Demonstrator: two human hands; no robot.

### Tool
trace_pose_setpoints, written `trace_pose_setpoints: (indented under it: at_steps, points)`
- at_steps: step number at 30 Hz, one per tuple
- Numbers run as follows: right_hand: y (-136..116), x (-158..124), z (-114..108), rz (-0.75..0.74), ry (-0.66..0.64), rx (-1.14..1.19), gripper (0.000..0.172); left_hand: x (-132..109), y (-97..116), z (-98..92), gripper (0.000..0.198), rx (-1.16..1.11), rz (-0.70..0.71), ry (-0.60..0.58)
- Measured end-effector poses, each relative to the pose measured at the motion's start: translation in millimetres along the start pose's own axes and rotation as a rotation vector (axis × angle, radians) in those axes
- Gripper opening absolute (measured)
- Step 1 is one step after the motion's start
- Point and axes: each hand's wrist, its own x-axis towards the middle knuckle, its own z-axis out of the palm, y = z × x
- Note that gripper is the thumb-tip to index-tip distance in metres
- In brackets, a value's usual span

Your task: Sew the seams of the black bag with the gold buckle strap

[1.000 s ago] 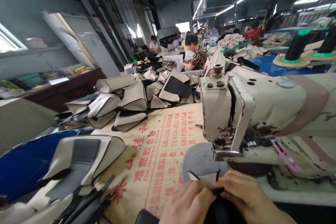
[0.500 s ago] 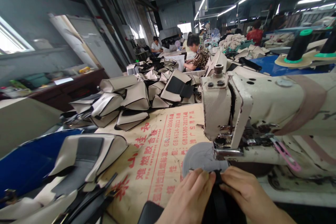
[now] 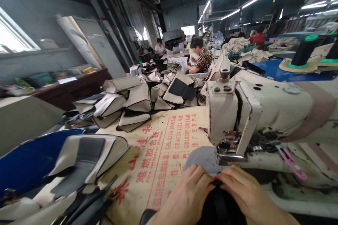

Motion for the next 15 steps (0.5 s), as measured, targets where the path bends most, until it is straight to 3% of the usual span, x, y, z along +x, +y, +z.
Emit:
trace_pose_setpoints:
  at_steps: [9, 15]
  points:
    - [-9.4, 19.0, -8.7, 0.116, -0.038, 0.213, 0.014, 0.8, -18.3, 6.0, 0.012, -0.288, -0.135, 0.084]
    - [-16.8, 25.1, -9.7, 0.19, -0.021, 0.404, 0.019, 2.5, -18.2, 5.7, 0.017, -0.35, -0.203, 0.098]
